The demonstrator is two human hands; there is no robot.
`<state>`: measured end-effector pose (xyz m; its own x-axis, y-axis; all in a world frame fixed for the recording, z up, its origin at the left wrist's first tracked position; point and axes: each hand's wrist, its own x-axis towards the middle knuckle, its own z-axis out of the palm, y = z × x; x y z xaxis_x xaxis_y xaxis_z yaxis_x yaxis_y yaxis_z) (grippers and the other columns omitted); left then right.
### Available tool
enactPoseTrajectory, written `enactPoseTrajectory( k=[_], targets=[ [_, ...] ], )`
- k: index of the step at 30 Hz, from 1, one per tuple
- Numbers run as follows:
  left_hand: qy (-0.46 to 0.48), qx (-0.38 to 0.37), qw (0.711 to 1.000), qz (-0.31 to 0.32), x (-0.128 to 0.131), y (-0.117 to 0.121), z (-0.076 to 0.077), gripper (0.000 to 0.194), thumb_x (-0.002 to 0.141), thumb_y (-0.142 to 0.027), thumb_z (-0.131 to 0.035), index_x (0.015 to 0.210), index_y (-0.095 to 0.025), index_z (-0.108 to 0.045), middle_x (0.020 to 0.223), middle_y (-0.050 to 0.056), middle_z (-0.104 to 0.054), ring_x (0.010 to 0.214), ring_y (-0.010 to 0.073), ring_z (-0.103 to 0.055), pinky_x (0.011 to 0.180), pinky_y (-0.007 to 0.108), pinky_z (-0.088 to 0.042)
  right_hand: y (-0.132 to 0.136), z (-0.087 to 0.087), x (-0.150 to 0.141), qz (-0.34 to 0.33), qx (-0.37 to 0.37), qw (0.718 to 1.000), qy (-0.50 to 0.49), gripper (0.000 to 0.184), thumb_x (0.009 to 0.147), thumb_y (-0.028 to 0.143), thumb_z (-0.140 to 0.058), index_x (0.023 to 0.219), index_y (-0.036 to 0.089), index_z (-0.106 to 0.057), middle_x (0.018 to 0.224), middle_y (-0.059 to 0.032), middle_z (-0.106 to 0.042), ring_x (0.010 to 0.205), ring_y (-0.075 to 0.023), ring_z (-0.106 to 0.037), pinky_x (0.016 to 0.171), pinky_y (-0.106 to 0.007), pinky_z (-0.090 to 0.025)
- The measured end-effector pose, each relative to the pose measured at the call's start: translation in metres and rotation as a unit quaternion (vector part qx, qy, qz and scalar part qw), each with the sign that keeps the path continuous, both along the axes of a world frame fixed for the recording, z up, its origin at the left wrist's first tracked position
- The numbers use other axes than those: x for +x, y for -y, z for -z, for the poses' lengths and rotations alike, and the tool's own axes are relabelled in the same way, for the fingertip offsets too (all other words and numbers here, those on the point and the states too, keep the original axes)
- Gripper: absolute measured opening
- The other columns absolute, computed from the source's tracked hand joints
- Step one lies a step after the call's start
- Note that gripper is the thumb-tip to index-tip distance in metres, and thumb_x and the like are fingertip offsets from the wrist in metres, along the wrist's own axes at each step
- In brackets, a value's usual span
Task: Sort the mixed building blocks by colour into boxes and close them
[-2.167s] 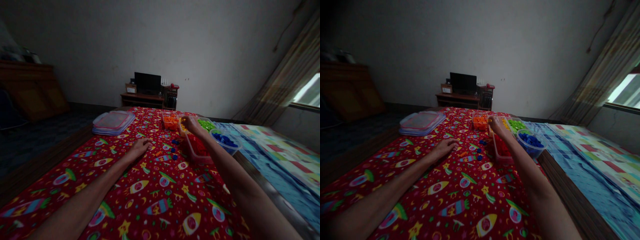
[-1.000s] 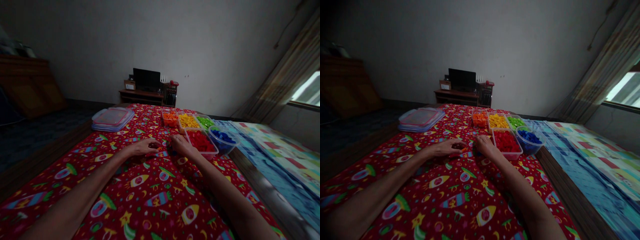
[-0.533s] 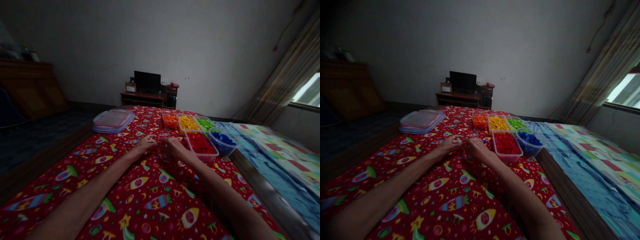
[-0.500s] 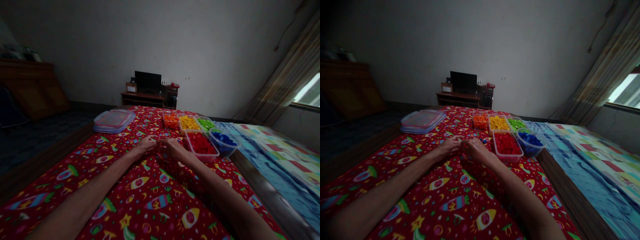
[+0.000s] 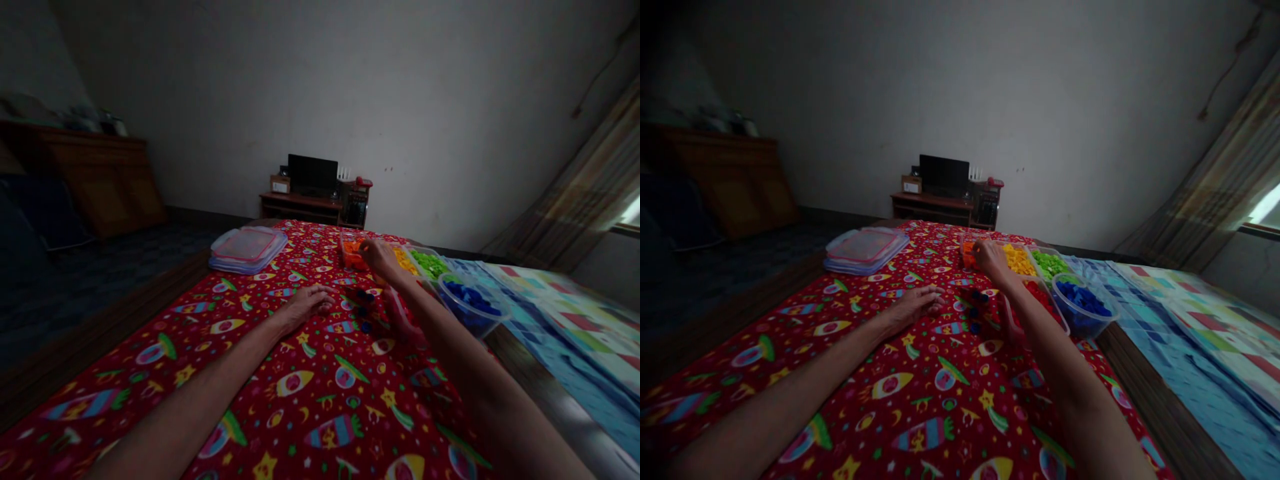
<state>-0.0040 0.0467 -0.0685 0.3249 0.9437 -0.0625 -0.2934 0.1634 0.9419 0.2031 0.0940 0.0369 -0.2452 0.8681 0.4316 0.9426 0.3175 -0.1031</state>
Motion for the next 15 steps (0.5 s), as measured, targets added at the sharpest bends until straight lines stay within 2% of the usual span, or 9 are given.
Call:
enactPoseTrajectory(
  k=[3,6,8,11,15],
  targets=[
    [0.007,0.001,1.000,0.007,-0.001,0.001,0.000,0.018,0.074,-0.018,-0.068,0.090,-0.012,-0.062,0.073,0.003,-0.068,0.059,0.0082,-0.061,0.061,0.018,-0.049,-0.037,-0.020,-0.002,0.036,0.028,0.999,0.012,0.031,0.088,0.020,-0.042,0.112,0.012,-0.061,0.104,-0.0155,-0.066,0.091,-0.0212,-0.059,0.072,-0.026,-0.040],
    [0.008,0.000,1.000,0.006,-0.001,0.001,0.000,0.021,0.073,-0.020,-0.070,0.090,-0.011,-0.062,0.073,0.004,-0.068,0.059,0.0085,-0.061,0.060,0.019,-0.049,-0.053,-0.025,-0.002,0.041,0.026,0.999,0.025,0.034,0.087,0.019,-0.043,0.117,0.009,-0.058,0.109,-0.0169,-0.065,0.098,-0.0221,-0.059,0.074,-0.026,-0.042],
    [0.006,0.002,1.000,0.010,0.000,0.000,0.000,0.021,0.073,-0.021,-0.070,0.090,-0.011,-0.062,0.073,0.004,-0.068,0.060,0.0087,-0.062,0.060,0.019,-0.049,-0.051,-0.022,-0.001,0.028,-0.004,0.999,0.043,0.033,0.087,0.017,-0.041,0.113,0.010,-0.061,0.105,-0.0156,-0.066,0.093,-0.0204,-0.061,0.072,-0.024,-0.042],
    [0.004,0.000,1.000,0.017,-0.001,-0.002,0.002,0.020,0.074,-0.020,-0.068,0.091,-0.011,-0.062,0.074,0.005,-0.068,0.060,0.0087,-0.062,0.061,0.019,-0.049,-0.039,-0.013,0.002,0.003,-0.078,0.990,0.122,0.034,0.087,0.012,-0.037,0.104,0.007,-0.066,0.097,-0.0155,-0.068,0.082,-0.0179,-0.063,0.065,-0.023,-0.041],
    [0.003,0.001,1.000,0.014,-0.001,-0.004,0.005,0.017,0.076,-0.016,-0.065,0.092,-0.011,-0.062,0.075,0.005,-0.069,0.062,0.0088,-0.062,0.062,0.020,-0.049,-0.019,0.002,0.004,-0.035,-0.158,0.966,0.204,0.025,0.083,0.012,-0.048,0.093,0.007,-0.070,0.089,-0.0138,-0.070,0.073,-0.0158,-0.062,0.061,-0.021,-0.041]
  ],
)
